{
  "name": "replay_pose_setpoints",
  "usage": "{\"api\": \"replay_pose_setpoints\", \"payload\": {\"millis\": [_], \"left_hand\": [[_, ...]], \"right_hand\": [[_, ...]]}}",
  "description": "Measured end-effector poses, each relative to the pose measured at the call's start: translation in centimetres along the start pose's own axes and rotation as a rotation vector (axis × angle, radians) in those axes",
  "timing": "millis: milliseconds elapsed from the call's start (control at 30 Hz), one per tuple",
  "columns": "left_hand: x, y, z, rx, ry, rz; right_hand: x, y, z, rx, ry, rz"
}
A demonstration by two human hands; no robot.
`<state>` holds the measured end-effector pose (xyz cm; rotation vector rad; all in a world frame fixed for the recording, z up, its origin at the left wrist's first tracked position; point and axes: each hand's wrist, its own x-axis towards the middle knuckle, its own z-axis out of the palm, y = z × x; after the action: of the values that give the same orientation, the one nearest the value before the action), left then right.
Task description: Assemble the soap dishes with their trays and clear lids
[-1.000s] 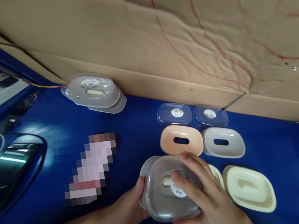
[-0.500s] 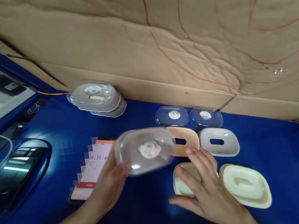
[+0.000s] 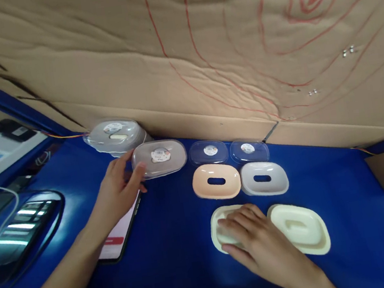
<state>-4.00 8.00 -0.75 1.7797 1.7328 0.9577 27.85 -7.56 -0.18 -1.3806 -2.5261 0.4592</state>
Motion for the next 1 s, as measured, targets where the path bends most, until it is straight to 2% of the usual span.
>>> {"api": "replay_pose_setpoints", "payload": {"millis": [100,267,367,433,500,533,600,700,833,900,1000], "left_hand": [[0.8,-0.4,-0.1,0.232,-0.036,0.046],[1.2,0.0,0.4,0.305,-0.048,0.047],[-0.4,1.6,0.4,0.362,0.023,0.071],[-2.3,2.9,0.5,0.353,0.100,0.145],[-4.3,4.1,0.6,0.219,0.022,0.236],[-5.2,4.6,0.8,0.129,-0.072,0.251],[-6.7,5.1,1.2,-0.063,-0.262,0.165],[-8.0,5.5,2.1,-0.374,-0.534,-0.099],[-8.4,5.9,3.0,-0.861,-0.896,-0.458],[-8.3,6.1,3.4,-1.036,-0.951,-0.576],[-8.3,5.8,4.0,-1.171,-0.920,-0.666]], "right_hand": [[0.0,-1.0,1.0,0.015,0.046,-0.033],[0.3,-2.1,2.2,0.061,0.003,-0.113],[0.2,-2.0,2.4,0.042,-0.009,-0.124],[0.1,-1.8,2.5,0.018,0.017,-0.131],[0.1,-1.6,2.5,0.009,0.084,-0.138],[0.1,-1.5,2.4,0.016,0.129,-0.141],[0.0,-1.4,2.2,0.044,0.229,-0.144],[0.3,-1.5,1.6,0.060,0.365,-0.146],[1.2,-1.8,0.9,0.046,0.389,-0.170],[1.4,-1.5,0.6,0.045,0.341,-0.187],[1.5,-0.4,0.1,0.059,0.289,-0.187]]}}
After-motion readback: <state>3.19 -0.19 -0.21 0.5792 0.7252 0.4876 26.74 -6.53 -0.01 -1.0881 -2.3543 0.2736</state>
